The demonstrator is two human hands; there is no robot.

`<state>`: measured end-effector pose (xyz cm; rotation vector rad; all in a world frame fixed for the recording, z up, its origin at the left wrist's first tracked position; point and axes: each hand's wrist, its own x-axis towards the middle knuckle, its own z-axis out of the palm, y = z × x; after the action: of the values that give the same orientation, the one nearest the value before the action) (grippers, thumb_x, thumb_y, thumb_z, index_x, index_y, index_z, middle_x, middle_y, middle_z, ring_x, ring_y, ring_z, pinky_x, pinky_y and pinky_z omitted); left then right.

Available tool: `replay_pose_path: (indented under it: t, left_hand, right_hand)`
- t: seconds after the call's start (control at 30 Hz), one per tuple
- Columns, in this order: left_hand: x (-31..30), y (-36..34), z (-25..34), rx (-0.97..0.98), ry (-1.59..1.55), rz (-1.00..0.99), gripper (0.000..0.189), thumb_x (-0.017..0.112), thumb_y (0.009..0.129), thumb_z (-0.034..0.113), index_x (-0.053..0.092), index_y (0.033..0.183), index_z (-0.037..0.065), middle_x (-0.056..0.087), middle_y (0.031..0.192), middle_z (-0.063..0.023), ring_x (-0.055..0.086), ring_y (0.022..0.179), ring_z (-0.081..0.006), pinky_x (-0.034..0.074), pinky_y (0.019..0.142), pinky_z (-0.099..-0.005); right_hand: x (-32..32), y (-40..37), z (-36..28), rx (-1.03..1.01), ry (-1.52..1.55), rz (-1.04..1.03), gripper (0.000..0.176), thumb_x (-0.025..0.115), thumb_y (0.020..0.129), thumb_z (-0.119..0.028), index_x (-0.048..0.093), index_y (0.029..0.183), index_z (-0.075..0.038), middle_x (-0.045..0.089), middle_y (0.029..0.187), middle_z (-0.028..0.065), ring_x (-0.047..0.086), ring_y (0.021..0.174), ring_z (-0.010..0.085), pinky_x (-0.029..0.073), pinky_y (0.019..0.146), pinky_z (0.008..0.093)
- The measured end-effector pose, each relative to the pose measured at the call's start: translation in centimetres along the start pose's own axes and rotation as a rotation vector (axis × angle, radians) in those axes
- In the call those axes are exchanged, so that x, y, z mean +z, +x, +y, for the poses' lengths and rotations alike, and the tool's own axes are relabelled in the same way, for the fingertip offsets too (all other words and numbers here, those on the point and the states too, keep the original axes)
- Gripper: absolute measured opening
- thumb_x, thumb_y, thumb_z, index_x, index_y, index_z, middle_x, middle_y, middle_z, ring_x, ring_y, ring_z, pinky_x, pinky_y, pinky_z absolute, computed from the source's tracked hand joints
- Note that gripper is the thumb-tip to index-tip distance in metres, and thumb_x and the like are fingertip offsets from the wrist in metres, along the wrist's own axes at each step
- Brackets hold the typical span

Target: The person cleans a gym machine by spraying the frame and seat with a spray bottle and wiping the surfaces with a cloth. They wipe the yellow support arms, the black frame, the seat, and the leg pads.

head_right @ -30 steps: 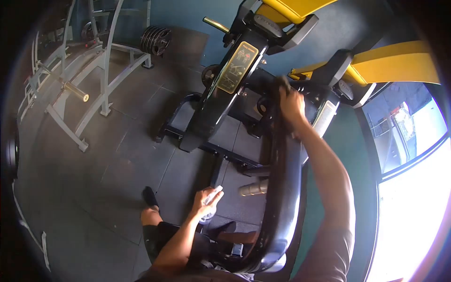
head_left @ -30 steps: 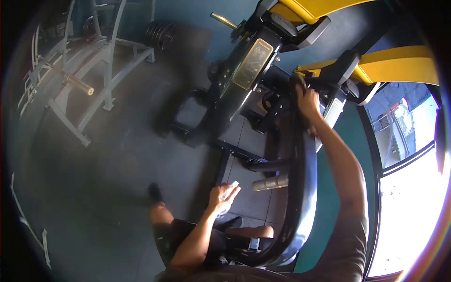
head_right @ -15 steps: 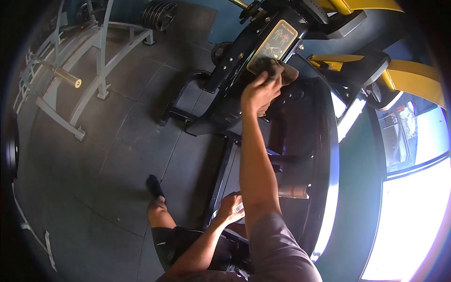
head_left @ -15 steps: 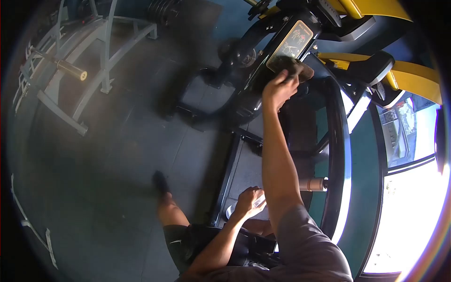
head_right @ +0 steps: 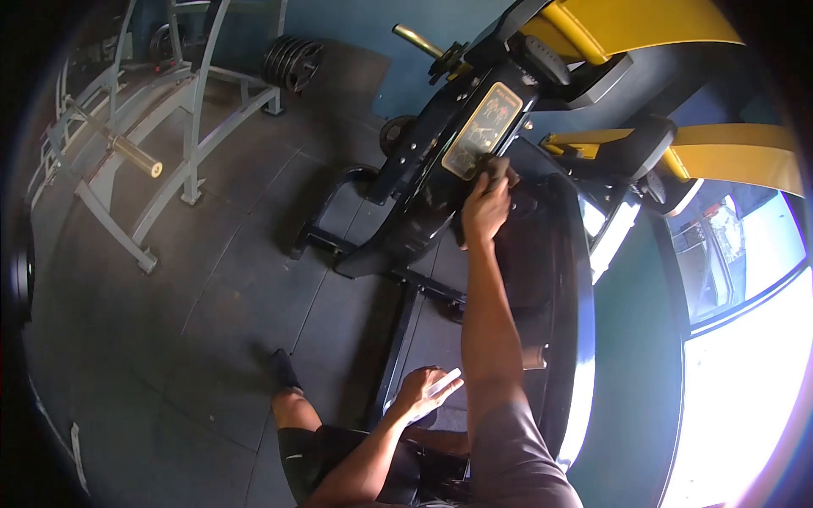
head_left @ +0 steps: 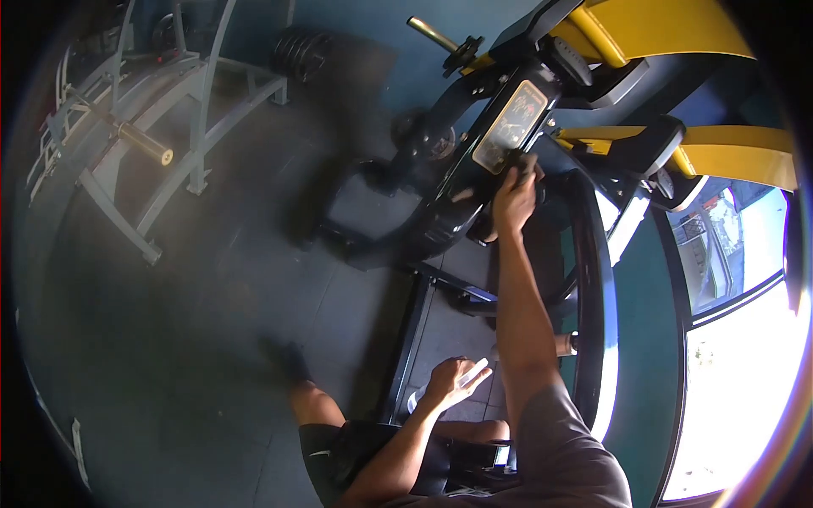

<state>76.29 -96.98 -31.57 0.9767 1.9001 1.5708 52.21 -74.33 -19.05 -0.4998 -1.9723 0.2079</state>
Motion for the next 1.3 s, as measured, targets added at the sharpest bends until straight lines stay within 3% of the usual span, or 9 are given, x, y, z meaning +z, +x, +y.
replay_pose_path:
  t: [0.1,0.2,0.4,0.47,0.67,0.73,0.93,1.07,1.3]
  left_hand:
    - [-0.2,0.0,0.1,0.033,0.042,0.013,0.035,0.056,0.098,0.044,0.069,0.098,0.011,0.067,0.079,-0.0145,0.065,0.075,-0.0364,0.051,0.067,-0.0461]
    - [0.4,0.0,-0.4,0.081,0.098,-0.008,0.034,0.053,0.099,0.045,0.069,0.104,0.015,0.068,0.081,-0.0134,0.067,0.075,-0.0352,0.052,0.067,-0.0461]
    - [-0.6,0.0,0.9,0.003,0.005,-0.026,0.046,0.059,0.094,0.054,0.069,0.093,0.009,0.068,0.085,-0.0136,0.067,0.082,-0.0349,0.051,0.073,-0.0441]
    - [-0.1,0.0,0.3,-0.002,0.022,-0.046,0.044,0.058,0.095,0.052,0.07,0.096,0.01,0.068,0.087,-0.0127,0.067,0.083,-0.0346,0.052,0.073,-0.0438]
    - [-0.4,0.0,0.2,0.028,0.046,-0.033,0.041,0.063,0.093,0.05,0.07,0.095,0.009,0.067,0.08,-0.0109,0.067,0.076,-0.0335,0.052,0.069,-0.043]
    - [0.0,0.0,-0.3,0.128,0.034,0.019,0.026,0.067,0.089,0.036,0.069,0.092,0.009,0.067,0.084,-0.0114,0.066,0.08,-0.0329,0.053,0.071,-0.0432]
    - [-0.2,0.0,0.7,0.065,-0.035,-0.049,0.037,0.062,0.095,0.044,0.067,0.093,0.008,0.065,0.082,-0.0116,0.066,0.08,-0.034,0.052,0.071,-0.0431]
    - [0.1,-0.1,-0.5,0.173,0.01,-0.014,0.033,0.061,0.096,0.044,0.07,0.098,0.012,0.068,0.081,-0.0102,0.067,0.076,-0.0328,0.052,0.067,-0.0433]
    - [2.0,-1.0,-2.1,0.006,-0.064,0.0,0.034,0.065,0.088,0.024,0.064,0.117,0.006,0.068,0.11,-0.0203,0.065,0.104,-0.0385,0.053,0.088,-0.0442]
  right_hand:
    - [1.4,-4.4,-1.6,-0.25,0.037,0.129,0.048,0.059,0.094,-0.017,0.049,0.137,0.001,0.053,0.135,0.0263,0.046,0.13,0.0456,0.039,0.107,0.0534]
    - [0.6,-8.4,-4.7,-0.453,-0.225,-0.335,0.072,0.071,0.08,-0.023,0.046,0.146,-0.006,0.032,0.158,0.0157,0.018,0.144,0.0552,0.015,0.115,0.0667]
    - [1.6,2.7,-5.8,-0.836,-0.175,-0.51,0.061,0.067,0.085,-0.037,0.056,0.136,-0.005,0.042,0.151,0.0149,0.042,0.137,0.0405,0.036,0.114,0.0481]
    - [3.0,7.3,-8.0,-0.491,-0.209,-0.595,0.059,0.063,0.088,-0.039,0.056,0.134,-0.004,0.044,0.148,0.0194,0.042,0.136,0.0427,0.039,0.112,0.0488]
    - [8.2,13.6,-7.2,-0.489,-0.263,0.159,0.053,0.049,0.097,-0.035,0.05,0.14,-0.004,0.041,0.15,0.0229,0.036,0.139,0.0463,0.036,0.111,0.0527]
    - [7.7,15.1,-7.8,-0.185,-0.141,0.216,0.054,0.047,0.098,-0.035,0.048,0.143,-0.005,0.041,0.15,0.0216,0.033,0.141,0.0452,0.031,0.112,0.0561]
    - [4.4,14.7,-6.7,-0.568,-0.375,-0.024,0.081,0.066,0.081,-0.055,0.045,0.147,-0.014,0.035,0.156,0.0158,0.028,0.142,0.0454,0.024,0.112,0.0631]
    - [5.2,12.8,-4.8,0.052,-0.222,0.188,0.072,0.056,0.092,-0.054,0.042,0.15,-0.013,0.036,0.155,0.0211,0.029,0.143,0.0455,0.021,0.116,0.0592]
    - [4.2,-5.1,-6.0,0.112,-0.155,0.124,0.068,0.052,0.098,-0.044,0.036,0.151,-0.004,0.028,0.157,0.0256,0.029,0.141,0.05,0.026,0.115,0.0552]
